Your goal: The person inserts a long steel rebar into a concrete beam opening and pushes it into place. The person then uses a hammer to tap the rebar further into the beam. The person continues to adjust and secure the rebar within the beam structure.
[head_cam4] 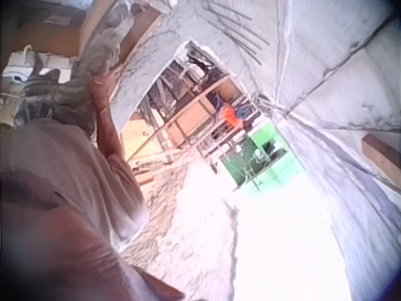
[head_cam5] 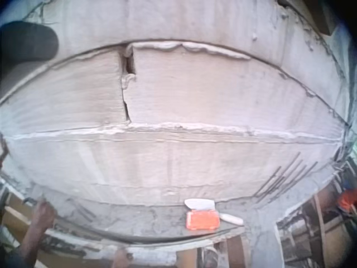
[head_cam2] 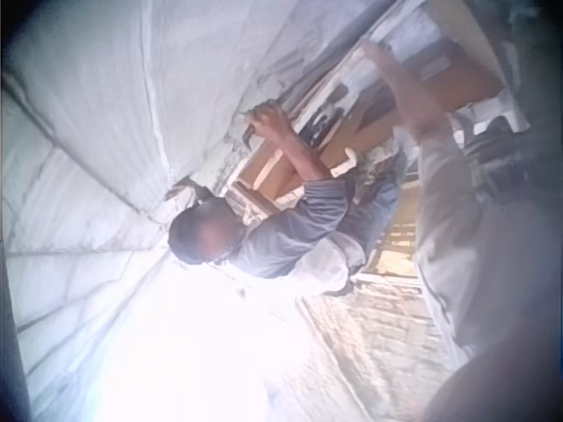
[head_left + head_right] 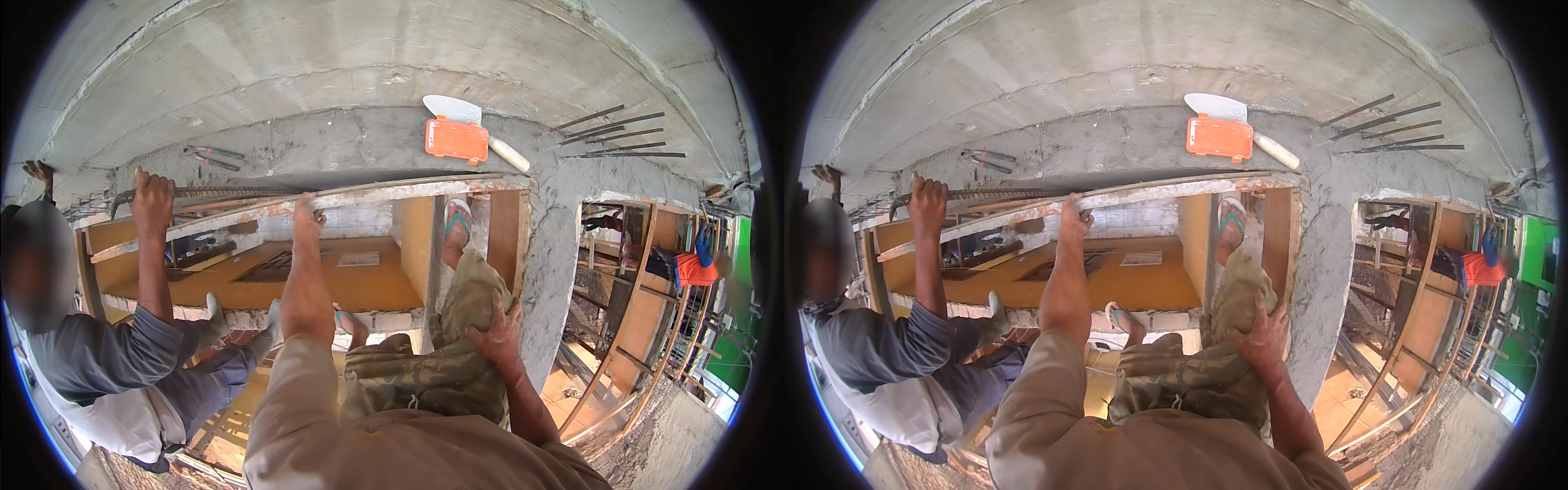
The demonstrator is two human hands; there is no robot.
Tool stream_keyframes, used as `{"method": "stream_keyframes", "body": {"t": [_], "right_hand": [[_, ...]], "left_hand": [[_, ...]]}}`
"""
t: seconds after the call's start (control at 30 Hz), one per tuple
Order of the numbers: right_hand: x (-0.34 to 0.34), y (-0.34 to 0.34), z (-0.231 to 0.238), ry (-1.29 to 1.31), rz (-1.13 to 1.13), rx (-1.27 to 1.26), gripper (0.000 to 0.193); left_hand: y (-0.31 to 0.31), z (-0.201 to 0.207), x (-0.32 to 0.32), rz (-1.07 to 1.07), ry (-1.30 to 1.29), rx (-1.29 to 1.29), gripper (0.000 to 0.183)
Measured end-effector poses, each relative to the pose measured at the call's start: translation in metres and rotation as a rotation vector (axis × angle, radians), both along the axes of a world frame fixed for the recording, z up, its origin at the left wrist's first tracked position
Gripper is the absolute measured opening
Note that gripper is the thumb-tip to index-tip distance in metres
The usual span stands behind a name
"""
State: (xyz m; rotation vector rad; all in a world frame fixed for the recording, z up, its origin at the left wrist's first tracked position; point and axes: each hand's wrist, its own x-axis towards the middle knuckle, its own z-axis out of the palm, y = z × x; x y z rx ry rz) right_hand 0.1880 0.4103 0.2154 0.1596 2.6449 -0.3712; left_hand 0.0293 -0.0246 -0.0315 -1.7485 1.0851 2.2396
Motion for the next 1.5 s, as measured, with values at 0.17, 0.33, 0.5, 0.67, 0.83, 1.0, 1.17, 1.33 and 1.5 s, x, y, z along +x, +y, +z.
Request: {"method": "stream_keyframes", "body": {"t": [0.17,0.33,0.5,0.67,0.83,1.0,1.17,1.33,1.5], "right_hand": [[0.004,-0.003,0.002,0.033,0.024,-0.001,0.098],[0.002,-0.004,0.006,0.008,0.029,0.040,0.099],[0.008,0.006,-0.004,-0.004,0.019,-0.005,0.102],[0.014,-0.001,-0.004,-0.042,-0.020,0.018,0.107],[0.020,0.013,-0.017,0.018,-0.014,0.019,0.110],[0.000,0.007,-0.011,-0.030,0.016,-0.026,0.109],[-0.020,0.006,-0.017,-0.014,0.050,0.021,0.109],[-0.028,0.000,-0.023,0.003,0.057,0.032,0.109],[-0.024,0.003,-0.024,0.006,0.074,0.057,0.109]], "left_hand": [[-0.002,-0.005,0.007,0.054,-0.065,-0.001,0.045],[0.027,-0.027,0.070,0.207,-0.060,0.088,0.037],[0.040,-0.034,0.106,0.300,-0.026,0.109,0.034],[0.041,-0.017,0.072,0.283,-0.015,0.058,0.033],[0.018,-0.014,0.030,0.203,-0.093,-0.030,0.053],[0.008,-0.008,0.016,0.231,-0.086,-0.026,0.043],[0.012,-0.017,0.031,0.253,-0.121,0.004,0.047],[0.008,-0.007,0.024,0.199,-0.068,-0.003,0.051],[-0.002,-0.004,0.016,0.154,-0.092,0.061,0.051]]}}
